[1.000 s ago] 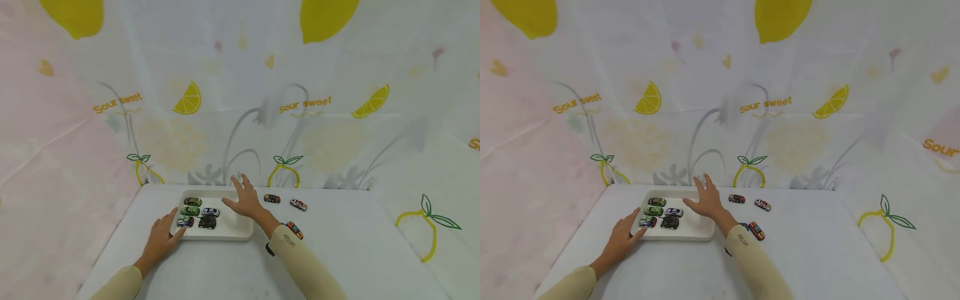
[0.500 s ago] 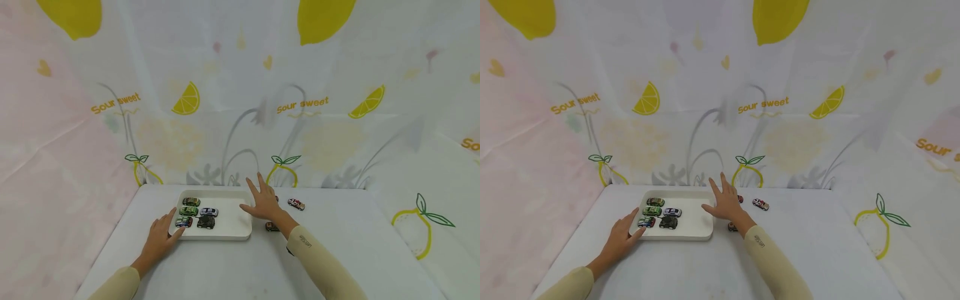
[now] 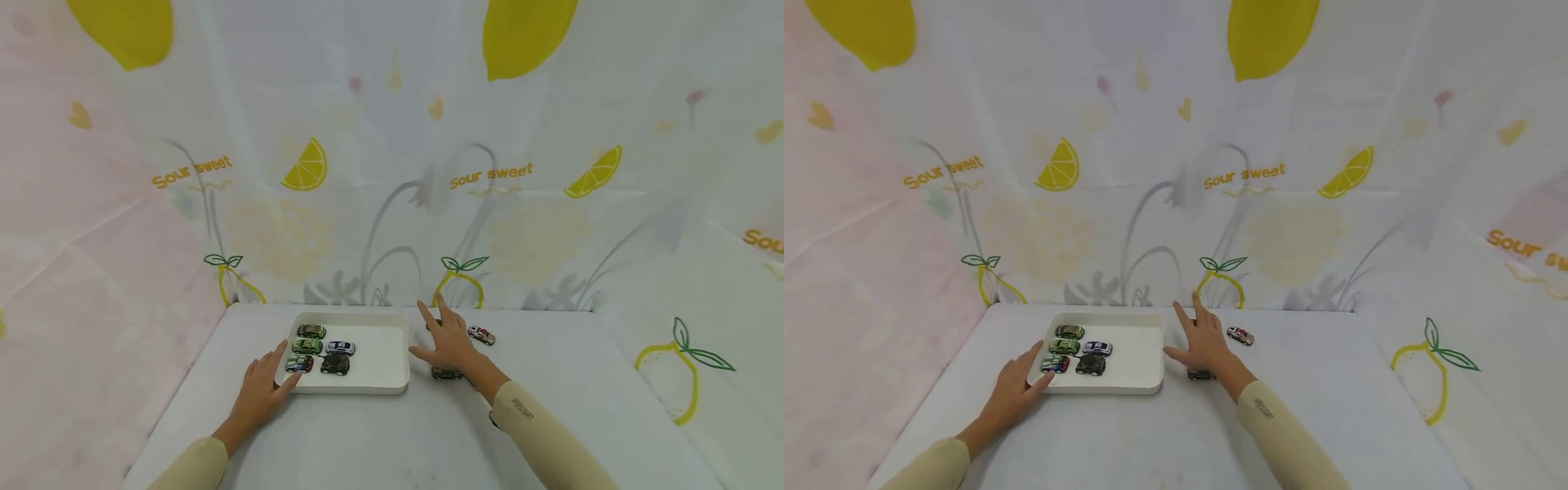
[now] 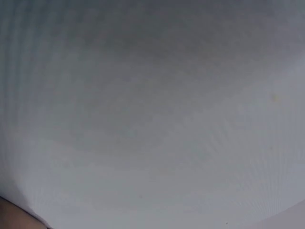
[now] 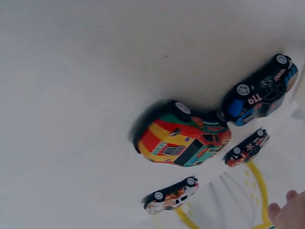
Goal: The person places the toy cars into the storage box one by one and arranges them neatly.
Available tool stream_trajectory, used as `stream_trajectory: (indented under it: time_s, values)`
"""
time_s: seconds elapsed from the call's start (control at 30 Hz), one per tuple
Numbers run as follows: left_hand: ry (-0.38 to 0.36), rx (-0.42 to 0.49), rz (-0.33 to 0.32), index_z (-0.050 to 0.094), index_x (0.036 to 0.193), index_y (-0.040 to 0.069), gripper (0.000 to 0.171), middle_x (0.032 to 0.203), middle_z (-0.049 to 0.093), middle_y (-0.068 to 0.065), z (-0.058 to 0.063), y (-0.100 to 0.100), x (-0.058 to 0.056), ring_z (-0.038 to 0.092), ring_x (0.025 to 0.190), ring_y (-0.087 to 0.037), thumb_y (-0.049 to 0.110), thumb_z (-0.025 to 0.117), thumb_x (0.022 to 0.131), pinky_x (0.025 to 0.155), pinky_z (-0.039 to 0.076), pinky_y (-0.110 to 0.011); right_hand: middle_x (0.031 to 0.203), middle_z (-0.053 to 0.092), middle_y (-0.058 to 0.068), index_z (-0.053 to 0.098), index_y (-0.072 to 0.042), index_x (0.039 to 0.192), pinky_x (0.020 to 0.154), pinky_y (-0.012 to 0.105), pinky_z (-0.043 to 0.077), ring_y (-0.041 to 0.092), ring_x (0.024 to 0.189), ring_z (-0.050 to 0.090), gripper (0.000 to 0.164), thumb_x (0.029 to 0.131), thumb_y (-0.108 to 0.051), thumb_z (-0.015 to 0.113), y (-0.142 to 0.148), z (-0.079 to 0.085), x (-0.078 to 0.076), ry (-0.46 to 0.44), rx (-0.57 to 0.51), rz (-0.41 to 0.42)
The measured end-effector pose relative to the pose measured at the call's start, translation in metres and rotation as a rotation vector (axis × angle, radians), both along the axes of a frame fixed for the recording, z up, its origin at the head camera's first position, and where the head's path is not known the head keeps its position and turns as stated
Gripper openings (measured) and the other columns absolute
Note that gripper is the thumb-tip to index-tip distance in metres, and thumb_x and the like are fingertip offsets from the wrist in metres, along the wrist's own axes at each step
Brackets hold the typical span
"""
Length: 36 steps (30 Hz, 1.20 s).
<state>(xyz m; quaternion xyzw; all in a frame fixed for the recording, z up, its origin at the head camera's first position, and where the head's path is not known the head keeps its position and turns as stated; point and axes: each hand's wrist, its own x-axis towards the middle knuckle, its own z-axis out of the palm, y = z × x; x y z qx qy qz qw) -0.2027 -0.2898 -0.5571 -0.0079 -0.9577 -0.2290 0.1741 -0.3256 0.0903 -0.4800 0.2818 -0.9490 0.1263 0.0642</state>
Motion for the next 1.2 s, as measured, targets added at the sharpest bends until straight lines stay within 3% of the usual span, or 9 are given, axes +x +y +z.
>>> stream_trajectory:
  time_s: [0.23,0.57,0.67,0.8,0.93,1.07,1.2]
  values:
    - [0.000,0.022,-0.037,0.027,0.145,0.009,0.075,0.134,0.046,-0.023,0.000,-0.002,0.000,0.038,0.124,-0.042,0.047,0.056,0.087,0.102,0.019,-0.061,0.155,-0.009,0.011,0.013,-0.029,0.149,0.102,0.065,0.024,0.044,0.132,0.027,0.087,0.080,-0.061,0.056,0.023,-0.008,0.012,-0.045,-0.034,0.007]
    - [-0.045,0.012,-0.028,0.022,0.147,0.011,0.077,0.136,0.044,-0.024,0.000,-0.004,0.001,0.036,0.126,-0.042,0.051,0.051,0.088,0.104,0.016,-0.062,0.155,0.002,0.013,0.020,-0.027,0.148,0.100,0.061,0.031,0.043,0.129,0.036,0.084,0.080,-0.056,0.060,0.048,-0.022,0.037,0.041,-0.008,0.064]
    - [-0.044,0.011,-0.024,0.022,0.147,0.011,0.076,0.136,0.043,-0.024,-0.001,-0.003,0.000,0.035,0.126,-0.042,0.051,0.051,0.088,0.104,0.016,-0.062,0.153,0.013,0.014,0.028,-0.024,0.145,0.098,0.057,0.035,0.039,0.126,0.040,0.079,0.080,-0.052,0.063,0.055,-0.024,0.048,0.034,-0.031,0.094]
    - [-0.050,0.007,-0.027,0.022,0.146,0.010,0.076,0.136,0.043,-0.025,0.004,-0.004,0.000,0.035,0.126,-0.043,0.050,0.052,0.089,0.104,0.016,-0.062,0.144,0.033,0.015,0.043,-0.021,0.136,0.091,0.043,0.046,0.023,0.113,0.052,0.068,0.078,-0.047,0.068,0.062,-0.033,0.058,0.112,-0.059,0.133]
    - [-0.064,0.007,-0.045,0.022,0.146,0.008,0.077,0.137,0.041,-0.025,0.006,-0.006,-0.001,0.034,0.127,-0.043,0.050,0.051,0.089,0.103,0.016,-0.062,0.125,0.050,0.005,0.054,-0.018,0.125,0.082,0.032,0.051,0.012,0.101,0.055,0.055,0.079,-0.045,0.068,0.069,-0.040,0.063,0.162,-0.068,0.149]
    - [-0.056,0.012,-0.052,0.022,0.146,0.008,0.077,0.138,0.040,-0.025,0.005,-0.006,-0.001,0.034,0.127,-0.043,0.048,0.053,0.088,0.103,0.016,-0.062,0.110,0.058,-0.003,0.061,-0.015,0.115,0.083,0.031,0.051,0.011,0.101,0.055,0.042,0.079,-0.037,0.070,0.072,-0.039,0.066,0.155,-0.079,0.161]
    - [-0.053,0.009,-0.042,0.022,0.146,0.007,0.076,0.137,0.041,-0.026,0.005,-0.005,0.001,0.034,0.126,-0.043,0.046,0.053,0.088,0.104,0.016,-0.062,0.106,0.059,-0.002,0.064,-0.016,0.106,0.080,0.032,0.052,0.012,0.099,0.056,0.034,0.077,-0.031,0.073,0.076,-0.038,0.066,0.145,-0.066,0.126]
